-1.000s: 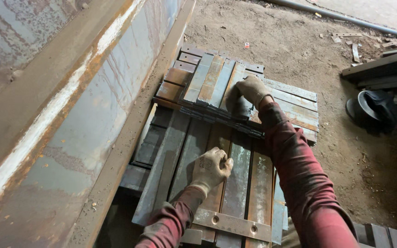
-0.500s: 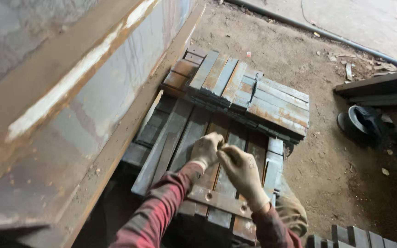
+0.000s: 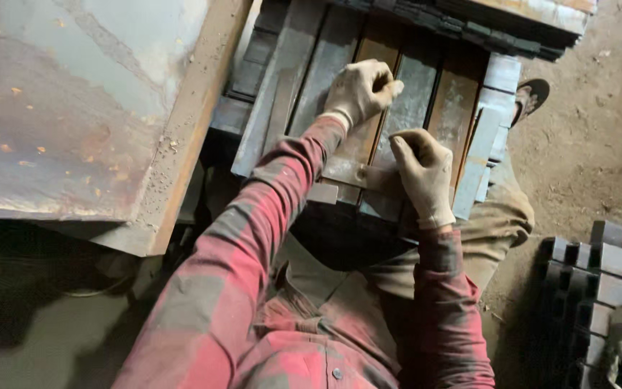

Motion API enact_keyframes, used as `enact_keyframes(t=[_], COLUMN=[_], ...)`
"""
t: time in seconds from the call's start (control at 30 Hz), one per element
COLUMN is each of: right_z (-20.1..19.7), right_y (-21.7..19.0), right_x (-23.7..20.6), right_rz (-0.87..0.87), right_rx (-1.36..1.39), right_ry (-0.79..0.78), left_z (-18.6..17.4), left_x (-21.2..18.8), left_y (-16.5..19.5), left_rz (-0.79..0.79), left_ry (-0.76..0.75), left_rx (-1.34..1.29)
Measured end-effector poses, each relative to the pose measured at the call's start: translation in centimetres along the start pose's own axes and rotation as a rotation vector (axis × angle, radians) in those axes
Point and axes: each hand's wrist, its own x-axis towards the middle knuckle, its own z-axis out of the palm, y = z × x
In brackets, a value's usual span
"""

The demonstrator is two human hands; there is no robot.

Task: The person sits at a low work stand in a metal workshop and sorts flat steel bars and plates, aligning them edge to edge using a try square and marking positions with a scribe. They stack aligned bars, briefly stand and walk across the workshop, then return to arranging and squaring more bars on the stand.

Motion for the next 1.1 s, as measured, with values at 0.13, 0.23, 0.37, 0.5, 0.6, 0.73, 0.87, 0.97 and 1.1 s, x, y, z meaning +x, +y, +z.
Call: enact_keyframes(t=[0.13, 0.23, 0.37, 0.5, 0.6, 0.73, 0.87, 0.97, 1.1], right_z=[0.0, 0.0, -0.6, -1.0, 1.8, 9.0, 20.0, 28.4, 33.2], right_y=[0.3, 1.4, 3.2, 3.3, 1.0, -6.8, -16.0, -19.5, -17.4], right_x=[0.0, 0.0, -0.1, 0.4, -0.1, -2.3, -6.0, -6.5, -6.5], right_rz=[-0.032, 0.001, -0.040, -0.099, -0.156, -0.574, -0.925, -1.116, -1.273], right_rx=[0.014, 0.082, -0.016, -0.143, -0.177, -0.171, 0.087, -0.129, -0.233], right_ry=[0.013, 0.015, 0.010, -0.042, -0.014, -0.250, -0.720, -0.758, -0.691], left_z=[-1.5, -3.1, -7.0, -10.4, -11.2, -12.2, -13.4, -14.9, -18.1], left_x=[1.3, -1.3, -14.5, -32.1, -42.0, -48.8, -48.8, -45.5, -39.8], left_y=[0.2, 0.1, 0.2, -0.5, -2.1, -4.7, -5.7, -6.8, -9.2], left_rz=[-0.539, -0.130, 0.174, 0.027, -0.587, -0.903, -1.078, -1.087, -1.203], left_ry=[-0.364, -0.147, 0.050, 0.244, 0.505, 0.473, 0.177, 0.093, 0.504], left_rx=[-0.517, -0.380, -0.267, 0.082, 0.050, 0.406, 0.398, 0.613, 0.514])
